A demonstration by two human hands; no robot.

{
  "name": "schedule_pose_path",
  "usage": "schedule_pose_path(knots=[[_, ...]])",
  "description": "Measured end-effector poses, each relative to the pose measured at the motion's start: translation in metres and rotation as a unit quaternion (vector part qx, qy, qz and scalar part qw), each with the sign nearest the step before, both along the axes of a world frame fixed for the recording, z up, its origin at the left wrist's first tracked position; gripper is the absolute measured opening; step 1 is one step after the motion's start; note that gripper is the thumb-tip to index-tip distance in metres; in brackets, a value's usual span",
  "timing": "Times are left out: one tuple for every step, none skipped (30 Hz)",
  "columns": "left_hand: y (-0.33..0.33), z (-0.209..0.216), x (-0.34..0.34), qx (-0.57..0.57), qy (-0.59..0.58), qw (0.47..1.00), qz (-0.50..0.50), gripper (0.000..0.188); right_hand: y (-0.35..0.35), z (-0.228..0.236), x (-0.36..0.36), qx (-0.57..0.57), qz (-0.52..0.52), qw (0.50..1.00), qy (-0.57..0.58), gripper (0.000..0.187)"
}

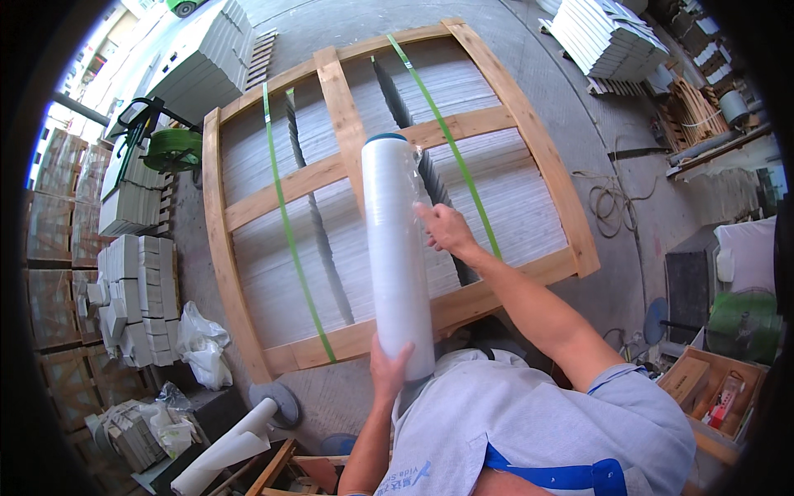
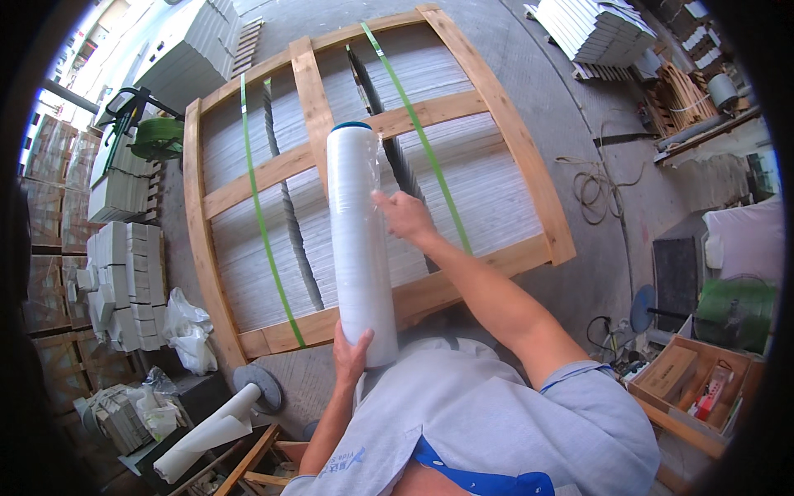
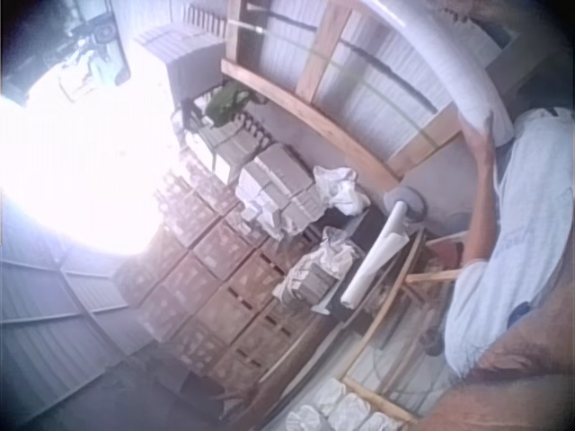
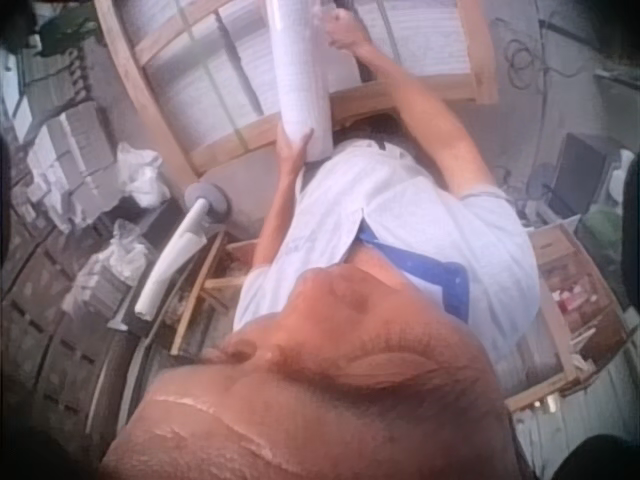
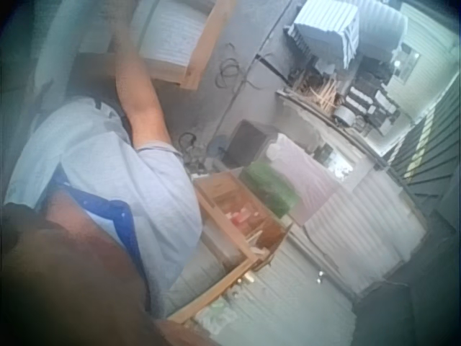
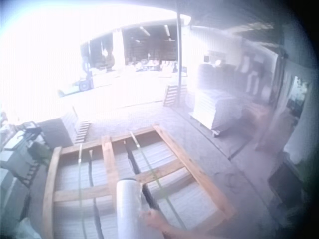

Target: The person secures a wooden crate using a green hand strapping tool and green straps, then wraps the crate with a roll of clear plastic film. The person kneels to tighten straps, stands to move around the crate, and uses both hands to unroll and smooth the film over the crate surface.

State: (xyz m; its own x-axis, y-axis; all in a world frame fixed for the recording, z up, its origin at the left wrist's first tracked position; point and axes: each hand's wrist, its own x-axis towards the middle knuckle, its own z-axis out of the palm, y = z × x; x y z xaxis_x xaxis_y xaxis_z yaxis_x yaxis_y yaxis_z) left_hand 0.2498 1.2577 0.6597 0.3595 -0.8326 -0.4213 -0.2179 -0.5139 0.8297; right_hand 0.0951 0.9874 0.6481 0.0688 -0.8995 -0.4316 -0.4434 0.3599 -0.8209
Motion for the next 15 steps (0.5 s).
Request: schedule_pose_path(knots=[[0.000,-0.001,0.000,0.001,-0.008,1.000,-0.005,0.062,-0.002,0.001,0.007,-0.021,0.040,0.997,0.058,0.042],[0.001,-0.003,0.000,0.003,-0.014,1.000,-0.012,0.065,-0.004,0.001,0.013,-0.050,0.077,0.990,0.104,0.042],[0.001,-0.004,0.001,0.005,-0.020,1.000,-0.020,0.068,-0.006,0.000,0.017,-0.076,0.087,0.986,0.121,0.043],[0.002,-0.005,0.002,0.002,-0.014,1.000,-0.021,0.067,-0.007,-0.003,0.021,-0.109,0.095,0.981,0.127,0.045],[0.002,-0.007,0.003,0.000,-0.008,1.000,-0.021,0.067,-0.008,-0.005,0.022,-0.146,0.099,0.975,0.132,0.047],[0.003,-0.007,0.004,-0.001,0.000,1.000,-0.021,0.067,-0.009,-0.009,0.021,-0.146,0.101,0.978,0.109,0.044],[0.003,-0.008,0.006,0.003,0.012,1.000,-0.020,0.067,-0.009,-0.012,0.020,-0.152,0.099,0.980,0.083,0.042],[0.003,-0.008,0.006,0.006,0.025,1.000,-0.018,0.067,-0.008,-0.016,0.017,-0.132,0.097,0.984,0.066,0.039],[0.003,-0.007,0.007,0.011,0.037,0.999,-0.015,0.067,-0.007,-0.020,0.014,-0.148,0.089,0.984,0.034,0.038],[0.003,-0.006,0.006,0.011,0.037,0.999,-0.012,0.067,-0.006,-0.024,0.011,-0.138,0.078,0.987,0.010,0.036],[0.002,-0.005,0.006,0.011,0.036,0.999,-0.009,0.068,-0.005,-0.028,0.009,-0.126,0.072,0.989,-0.023,0.034],[0.002,-0.003,0.005,0.009,0.035,0.999,-0.006,0.068,-0.003,-0.032,0.006,-0.145,0.057,0.988,0.000,0.033],[0.002,-0.001,0.004,0.007,0.023,1.000,-0.005,0.064,-0.002,-0.036,0.005,-0.162,0.047,0.986,0.014,0.031],[0.001,0.000,0.003,0.004,0.011,1.000,-0.003,0.060,-0.001,-0.040,0.003,-0.192,0.033,0.980,0.028,0.031],[0.001,0.001,0.002,0.002,0.004,1.000,-0.002,0.057,0.001,-0.043,0.002,-0.148,0.013,0.989,-0.018,0.031]])
